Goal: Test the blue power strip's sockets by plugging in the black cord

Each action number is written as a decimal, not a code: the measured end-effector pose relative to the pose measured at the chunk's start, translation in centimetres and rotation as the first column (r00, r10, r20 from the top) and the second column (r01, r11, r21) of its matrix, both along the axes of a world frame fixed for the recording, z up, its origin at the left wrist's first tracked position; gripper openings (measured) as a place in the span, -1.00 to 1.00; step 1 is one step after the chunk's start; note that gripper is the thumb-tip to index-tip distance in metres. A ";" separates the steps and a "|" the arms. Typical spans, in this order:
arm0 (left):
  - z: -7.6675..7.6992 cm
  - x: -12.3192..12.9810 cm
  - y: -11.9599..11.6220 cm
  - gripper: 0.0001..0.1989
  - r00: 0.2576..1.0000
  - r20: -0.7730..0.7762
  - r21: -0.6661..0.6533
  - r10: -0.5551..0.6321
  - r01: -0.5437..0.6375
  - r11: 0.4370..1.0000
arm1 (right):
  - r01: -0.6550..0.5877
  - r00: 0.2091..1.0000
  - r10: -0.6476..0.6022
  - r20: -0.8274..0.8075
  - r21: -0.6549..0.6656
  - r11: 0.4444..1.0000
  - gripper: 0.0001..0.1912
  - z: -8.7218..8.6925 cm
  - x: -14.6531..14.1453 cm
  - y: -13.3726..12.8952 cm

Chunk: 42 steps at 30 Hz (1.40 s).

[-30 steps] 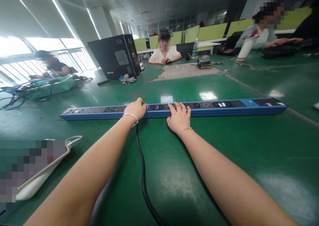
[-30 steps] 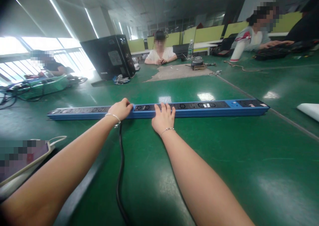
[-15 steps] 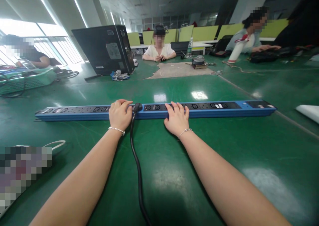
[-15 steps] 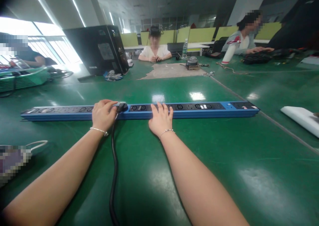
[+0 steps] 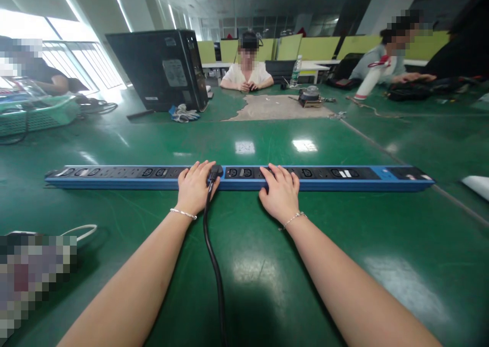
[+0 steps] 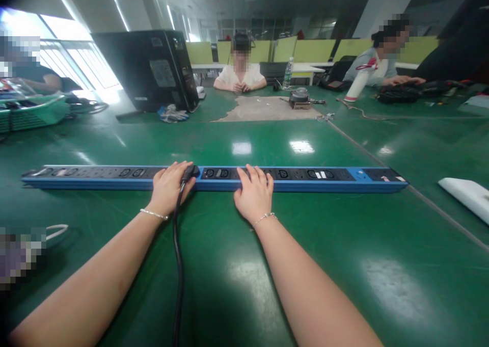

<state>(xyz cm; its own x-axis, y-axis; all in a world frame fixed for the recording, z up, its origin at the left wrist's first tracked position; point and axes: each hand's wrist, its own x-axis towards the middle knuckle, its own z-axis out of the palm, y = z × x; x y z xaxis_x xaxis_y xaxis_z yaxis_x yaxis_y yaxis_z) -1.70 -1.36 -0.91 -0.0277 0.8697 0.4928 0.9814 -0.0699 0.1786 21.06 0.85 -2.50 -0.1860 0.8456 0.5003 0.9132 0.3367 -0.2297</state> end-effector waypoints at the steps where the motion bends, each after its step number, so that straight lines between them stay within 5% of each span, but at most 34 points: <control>1: 0.1 0.1 0.0 -0.55 1.000 0.002 -0.005 0.001 -0.001 1.000 | -0.002 1.000 0.002 0.000 -0.003 1.000 -0.48 0.1 0.0 0.0; 13: 1.5 -0.1 -0.9 -0.55 0.994 -0.061 -0.089 -0.096 0.090 0.992 | -0.021 0.997 0.017 -0.069 -0.063 0.998 -0.56 1.6 -0.1 -1.3; 19: 1.0 -0.5 -1.4 -0.51 0.990 -0.075 -0.076 -0.120 0.115 0.990 | -0.241 0.967 0.220 -0.131 -0.172 0.955 -0.60 5.4 -5.7 -2.4; 26: -0.1 -1.3 -1.2 -0.57 0.989 -0.052 -0.070 -0.139 0.135 0.988 | -0.139 0.959 0.208 0.195 -0.316 0.938 -0.72 8.0 -13.2 -2.0; 30: 0.0 -1.2 -1.3 -0.55 0.989 -0.023 -0.072 -0.143 0.141 0.987 | -0.165 0.925 0.274 0.263 -0.372 0.913 -0.74 8.4 -13.6 -1.3; 37: 0.4 -0.7 -1.3 -0.56 0.992 -0.009 -0.077 -0.123 0.122 0.990 | -0.077 0.959 0.175 0.225 -0.387 0.919 -0.74 8.1 -13.4 -0.9; 42: 0.8 -0.6 -1.4 -0.58 0.992 0.012 -0.063 -0.126 0.127 0.990 | -0.017 0.986 0.059 0.154 -0.258 0.966 -0.69 12.8 -12.9 -2.0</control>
<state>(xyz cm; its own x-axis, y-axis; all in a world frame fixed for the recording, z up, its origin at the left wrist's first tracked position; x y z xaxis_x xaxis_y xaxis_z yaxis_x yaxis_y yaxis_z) -2.34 -2.73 -0.14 0.0806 0.8960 0.4368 0.9639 -0.1816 0.1948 8.13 -1.19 10.30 -0.2800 0.9318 0.2308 0.9324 0.3212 -0.1655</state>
